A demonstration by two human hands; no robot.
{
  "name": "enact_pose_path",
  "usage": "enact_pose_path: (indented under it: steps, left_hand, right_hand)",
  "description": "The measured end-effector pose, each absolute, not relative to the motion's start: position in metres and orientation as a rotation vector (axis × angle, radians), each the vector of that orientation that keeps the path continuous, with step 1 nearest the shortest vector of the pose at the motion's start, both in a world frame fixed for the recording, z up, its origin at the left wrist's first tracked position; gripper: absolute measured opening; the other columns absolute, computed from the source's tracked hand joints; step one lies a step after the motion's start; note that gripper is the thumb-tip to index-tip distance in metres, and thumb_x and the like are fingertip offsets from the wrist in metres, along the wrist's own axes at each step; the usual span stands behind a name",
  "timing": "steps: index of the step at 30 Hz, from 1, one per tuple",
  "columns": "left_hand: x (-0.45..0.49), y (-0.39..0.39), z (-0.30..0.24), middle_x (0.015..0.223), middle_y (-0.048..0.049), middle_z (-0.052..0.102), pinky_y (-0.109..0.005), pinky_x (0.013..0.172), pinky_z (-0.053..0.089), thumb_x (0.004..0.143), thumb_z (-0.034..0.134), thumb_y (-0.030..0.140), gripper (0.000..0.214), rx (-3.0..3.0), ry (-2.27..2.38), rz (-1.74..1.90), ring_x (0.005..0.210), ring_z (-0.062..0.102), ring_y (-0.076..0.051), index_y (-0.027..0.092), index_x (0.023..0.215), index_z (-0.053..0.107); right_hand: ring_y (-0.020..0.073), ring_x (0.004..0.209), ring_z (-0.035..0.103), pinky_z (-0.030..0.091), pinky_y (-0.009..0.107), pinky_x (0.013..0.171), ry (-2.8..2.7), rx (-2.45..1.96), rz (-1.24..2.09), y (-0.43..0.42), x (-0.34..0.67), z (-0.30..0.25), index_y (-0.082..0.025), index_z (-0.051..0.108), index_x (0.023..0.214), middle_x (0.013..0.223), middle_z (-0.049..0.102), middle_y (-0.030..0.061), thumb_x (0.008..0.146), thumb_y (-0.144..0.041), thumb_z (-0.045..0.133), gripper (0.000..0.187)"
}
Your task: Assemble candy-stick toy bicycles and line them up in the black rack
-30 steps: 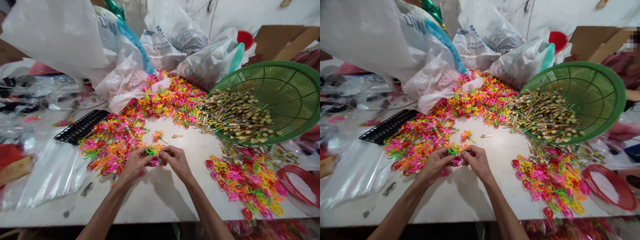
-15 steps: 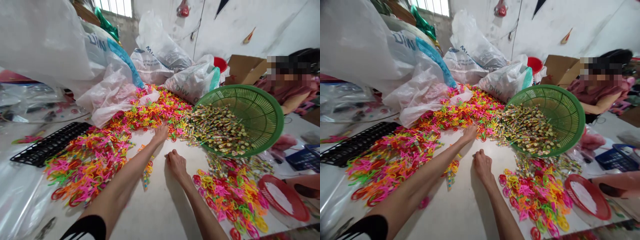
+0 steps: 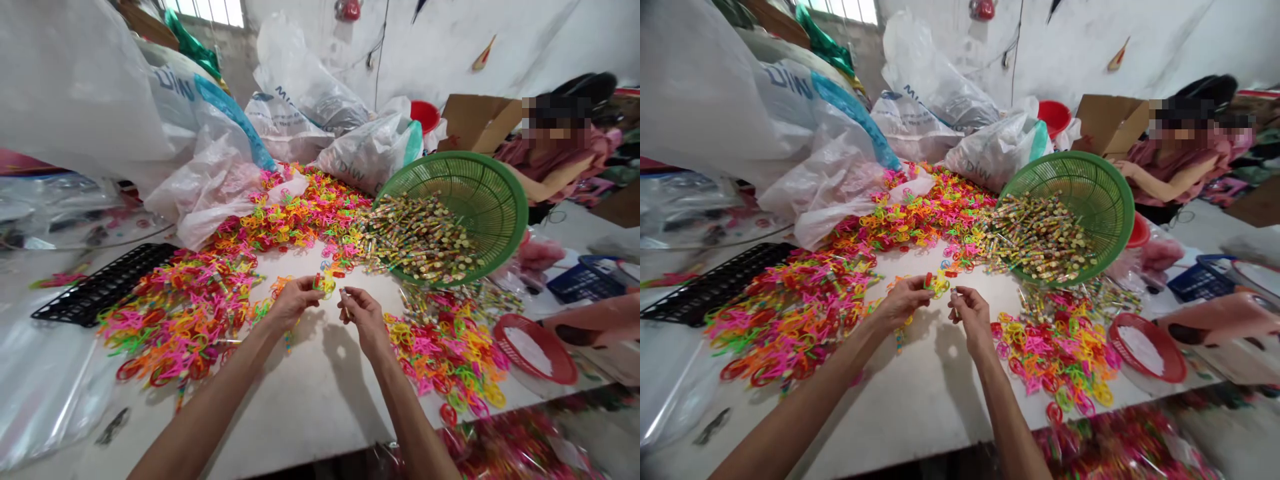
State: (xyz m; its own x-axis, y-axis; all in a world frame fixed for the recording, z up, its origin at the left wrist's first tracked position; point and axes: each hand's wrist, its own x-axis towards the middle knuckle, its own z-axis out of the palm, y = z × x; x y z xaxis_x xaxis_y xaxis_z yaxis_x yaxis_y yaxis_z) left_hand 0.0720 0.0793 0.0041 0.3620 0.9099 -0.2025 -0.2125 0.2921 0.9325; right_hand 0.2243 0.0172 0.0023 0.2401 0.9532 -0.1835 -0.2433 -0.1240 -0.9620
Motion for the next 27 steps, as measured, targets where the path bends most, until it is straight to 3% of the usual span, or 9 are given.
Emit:
enact_pose_path:
  steps: [4,9,15,19,23,27]
  left_hand:
    - [0.069,0.042,0.001,0.072,-0.0038,0.064,-0.026,0.059,0.046,0.052,0.077,0.029,0.031,0.892,0.896,0.912,0.062,0.056,-0.013,0.013,0.077,0.066]
    - [0.076,0.025,-0.003,0.069,-0.0021,0.063,-0.021,0.057,0.043,0.051,0.078,0.024,0.024,0.898,0.963,0.999,0.063,0.055,-0.012,0.014,0.069,0.067]
    - [0.077,0.025,-0.001,0.07,-0.0027,0.064,-0.024,0.057,0.046,0.061,0.071,0.041,0.032,0.785,0.966,1.048,0.061,0.058,-0.012,0.014,0.075,0.062]
    - [0.069,0.019,-0.002,0.067,-0.0031,0.064,-0.023,0.052,0.046,0.053,0.077,0.031,0.031,0.773,0.944,0.984,0.056,0.057,-0.011,0.012,0.071,0.062]
    - [0.058,0.009,-0.004,0.067,-0.0028,0.064,-0.021,0.048,0.044,0.055,0.076,0.026,0.026,0.776,0.93,0.939,0.055,0.055,-0.01,0.012,0.072,0.063]
    - [0.046,0.0,-0.003,0.066,-0.0022,0.064,-0.021,0.048,0.042,0.055,0.077,0.024,0.03,0.787,0.894,0.901,0.054,0.055,-0.01,0.013,0.08,0.064]
  right_hand:
    - [0.0072,0.045,0.049,0.034,0.02,0.044,-0.742,-1.192,1.345,0.001,0.214,0.006,-0.015,0.06,0.081,0.063,0.061,-0.0009,0.063,-0.038,0.072,0.032]
    - [0.0071,0.039,0.044,0.032,0.02,0.04,-0.75,-1.266,1.311,-0.011,0.203,0.001,-0.015,0.058,0.073,0.046,0.052,-0.0056,0.059,-0.035,0.075,0.03]
    - [0.0064,0.037,0.043,0.032,0.02,0.038,-0.54,-1.195,1.251,-0.016,0.206,0.007,-0.015,0.057,0.069,0.048,0.052,-0.0053,0.056,-0.034,0.076,0.029]
    - [0.0043,0.032,0.039,0.028,0.019,0.034,-0.644,-1.315,1.188,-0.008,0.225,-0.001,-0.015,0.058,0.071,0.051,0.054,-0.005,0.055,-0.039,0.076,0.034]
    - [0.007,0.038,0.048,0.036,0.02,0.038,-0.745,-1.403,1.176,0.0,0.234,-0.01,-0.014,0.061,0.08,0.057,0.059,-0.0023,0.054,-0.042,0.074,0.04]
    - [0.0077,0.04,0.05,0.037,0.021,0.041,-0.888,-1.331,1.248,-0.017,0.222,-0.002,-0.015,0.061,0.079,0.058,0.061,-0.0022,0.059,-0.039,0.072,0.032]
